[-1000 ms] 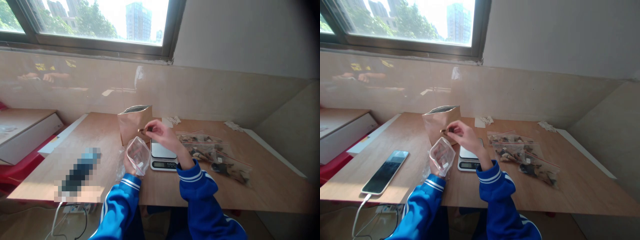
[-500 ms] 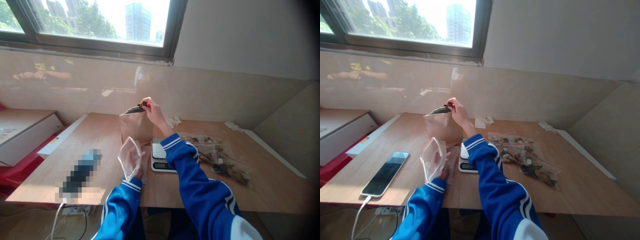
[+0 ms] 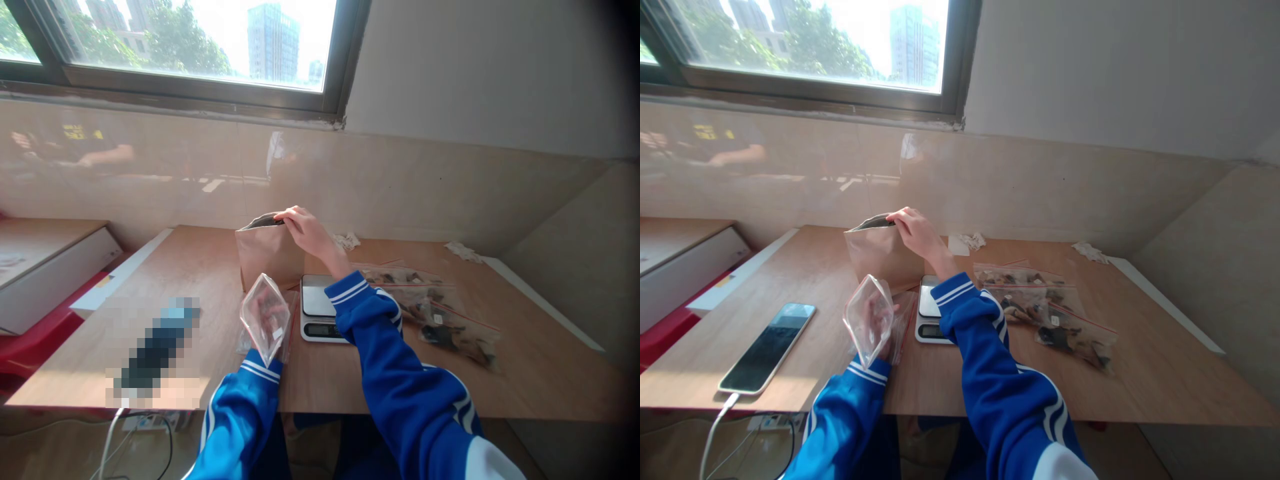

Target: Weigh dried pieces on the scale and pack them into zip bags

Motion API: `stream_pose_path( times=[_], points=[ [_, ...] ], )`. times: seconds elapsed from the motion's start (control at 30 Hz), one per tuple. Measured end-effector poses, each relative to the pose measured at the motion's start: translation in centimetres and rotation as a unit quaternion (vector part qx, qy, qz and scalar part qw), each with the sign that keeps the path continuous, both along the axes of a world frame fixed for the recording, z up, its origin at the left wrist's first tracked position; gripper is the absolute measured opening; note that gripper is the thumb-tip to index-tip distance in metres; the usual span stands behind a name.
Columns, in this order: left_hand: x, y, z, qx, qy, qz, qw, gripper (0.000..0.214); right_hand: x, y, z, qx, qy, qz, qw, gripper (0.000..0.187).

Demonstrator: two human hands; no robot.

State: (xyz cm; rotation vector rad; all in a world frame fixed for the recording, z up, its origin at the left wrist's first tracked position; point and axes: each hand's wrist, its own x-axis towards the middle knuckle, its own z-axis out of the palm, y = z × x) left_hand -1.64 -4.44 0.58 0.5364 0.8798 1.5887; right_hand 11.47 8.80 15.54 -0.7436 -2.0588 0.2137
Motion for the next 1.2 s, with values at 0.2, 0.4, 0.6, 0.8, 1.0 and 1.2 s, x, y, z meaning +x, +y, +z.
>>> stream_pose_path(
  times=[0.2,0.4,0.6,0.8,1.0,1.2],
  points=[
    [0.3,-0.5,1.3,-0.018,0.058,0.009,0.998,0.064,-0.3,-1.6,-0.2,0.039,-0.041,-0.058,0.997,0.037],
    [0.6,-0.9,1.5,0.006,0.139,0.037,0.990,0.053,0.3,-6.3,-0.9,0.002,0.052,-0.072,0.996,0.035],
    [0.7,-0.6,1.6,0.017,0.216,0.067,0.974,0.051,1.6,-11.5,-2.4,-0.215,0.074,-0.040,0.973,0.037],
    [1.6,-1.5,2.8,0.036,0.217,0.006,0.976,0.054,2.3,-12.2,-3.3,-0.250,0.098,-0.099,0.958,0.025],
    [1.1,-0.9,3.3,0.071,0.120,-0.100,0.985,0.044,3.7,-12.2,-4.7,-0.259,0.186,-0.109,0.942,0.032],
    [0.5,-0.5,3.7,0.033,0.095,-0.128,0.987,0.045,3.9,-13.4,-5.7,-0.287,0.200,-0.108,0.931,0.038]
  ],
)
